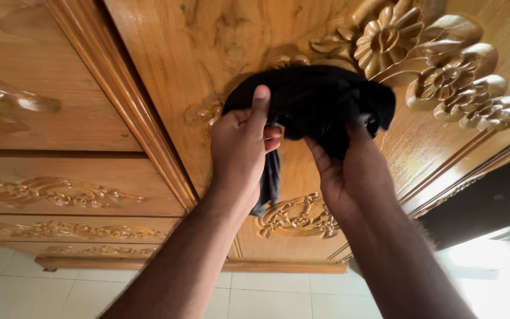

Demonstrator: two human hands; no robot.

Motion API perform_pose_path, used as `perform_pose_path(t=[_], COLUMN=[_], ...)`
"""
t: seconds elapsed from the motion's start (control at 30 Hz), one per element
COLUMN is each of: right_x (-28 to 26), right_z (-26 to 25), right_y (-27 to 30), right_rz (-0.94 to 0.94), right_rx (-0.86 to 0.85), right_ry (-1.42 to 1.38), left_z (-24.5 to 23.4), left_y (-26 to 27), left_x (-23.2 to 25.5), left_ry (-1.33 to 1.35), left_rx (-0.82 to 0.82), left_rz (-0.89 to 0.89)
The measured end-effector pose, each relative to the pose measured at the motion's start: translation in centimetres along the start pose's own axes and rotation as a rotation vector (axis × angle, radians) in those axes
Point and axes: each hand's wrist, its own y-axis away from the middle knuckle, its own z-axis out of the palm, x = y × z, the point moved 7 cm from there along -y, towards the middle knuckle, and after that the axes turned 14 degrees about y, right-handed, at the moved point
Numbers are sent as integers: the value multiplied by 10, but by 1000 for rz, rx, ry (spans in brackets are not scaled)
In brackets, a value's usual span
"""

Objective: The person wipes the surface of a wooden wardrobe with a black cloth. They clean the carved floral details and the flat panels of the wardrobe doors.

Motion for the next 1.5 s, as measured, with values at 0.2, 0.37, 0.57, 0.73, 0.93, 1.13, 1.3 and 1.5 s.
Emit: perform_pose_path(t=[0.2,0.37,0.57,0.73,0.93,1.13,1.3,1.5], right_x=[50,103,125,114,144,169,231,333], right_z=[-29,-37,5,22,13,10,-7,-46], right_y=[-5,2,30,11,6,1,-23,-45], right_rz=[5,137,418,348,463,467,477,653], right_rx=[164,179,-166,-229,46,169,172,308], right_ry=[55,104,-129,-411,-433,-452,-459,-397], left_z=[-32,-70,-63,-60,-23,-19,-26,-25], left_y=[3,14,22,12,-2,-32,-32,-47], left_x=[-38,-67,-33,35,143,139,130,133], left_ry=[-70,-352,-794,-1376,-1219,-1203,-1255,-1197], left_rx=[177,236,96,-185,-306,-274,-64,-179], left_rz=[1,-18,-78,-91,1600,1890,2086,1962])
